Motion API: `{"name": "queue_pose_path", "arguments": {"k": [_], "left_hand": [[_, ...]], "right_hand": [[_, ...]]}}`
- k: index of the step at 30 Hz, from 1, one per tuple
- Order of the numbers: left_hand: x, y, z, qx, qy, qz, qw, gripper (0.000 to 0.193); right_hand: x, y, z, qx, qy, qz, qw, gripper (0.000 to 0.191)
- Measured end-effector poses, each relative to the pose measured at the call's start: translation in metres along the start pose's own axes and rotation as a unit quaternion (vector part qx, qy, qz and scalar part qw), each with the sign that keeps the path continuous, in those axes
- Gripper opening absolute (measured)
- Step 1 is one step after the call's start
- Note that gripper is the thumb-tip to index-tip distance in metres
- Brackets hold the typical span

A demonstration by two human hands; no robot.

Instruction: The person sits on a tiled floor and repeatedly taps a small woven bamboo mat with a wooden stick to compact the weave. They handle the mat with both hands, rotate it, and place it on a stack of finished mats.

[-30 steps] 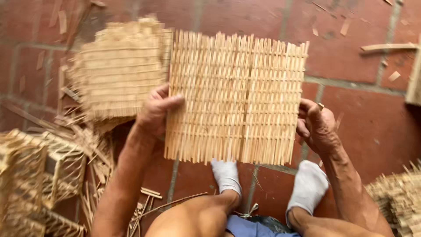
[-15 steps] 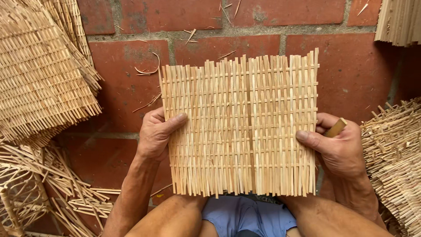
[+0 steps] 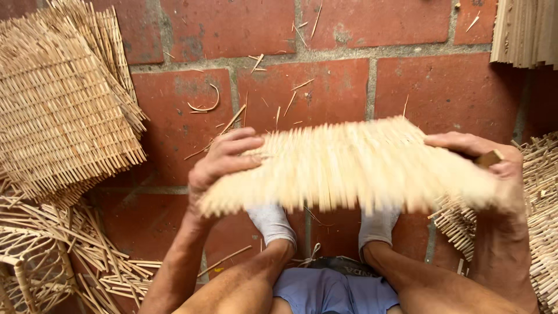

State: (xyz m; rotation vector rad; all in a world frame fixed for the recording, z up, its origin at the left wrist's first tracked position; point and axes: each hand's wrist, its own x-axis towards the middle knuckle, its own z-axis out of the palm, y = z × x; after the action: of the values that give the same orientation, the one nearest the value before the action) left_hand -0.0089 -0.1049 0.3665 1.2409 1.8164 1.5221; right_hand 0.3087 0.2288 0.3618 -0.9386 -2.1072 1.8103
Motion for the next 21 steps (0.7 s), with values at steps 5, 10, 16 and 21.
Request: {"name": "queue_pose_path", "arguments": {"k": [5,10,16,21], "left_hand": [[-0.019,-0.074,0.043,0.417,-0.076,0.145,0.894,0.054],[-0.051,-0.141,0.068,0.39,-0.081,-0.06,0.915,0.054],[-0.038,-0.158,0.119,0.385,-0.017,-0.069,0.92,0.063],[-0.053,-0.156,0.127,0.408,-0.033,-0.055,0.911,0.051]], "right_hand": [[0.028,0.033,0.017,-0.093,0.01,0.222,0.971,0.033],[0.047,0.094,0.042,-0.221,0.072,0.179,0.956,0.029],[0.079,0.121,0.06,-0.351,0.094,0.01,0.932,0.038],[0.072,0.149,0.05,-0.403,0.092,-0.047,0.909,0.031]]}}
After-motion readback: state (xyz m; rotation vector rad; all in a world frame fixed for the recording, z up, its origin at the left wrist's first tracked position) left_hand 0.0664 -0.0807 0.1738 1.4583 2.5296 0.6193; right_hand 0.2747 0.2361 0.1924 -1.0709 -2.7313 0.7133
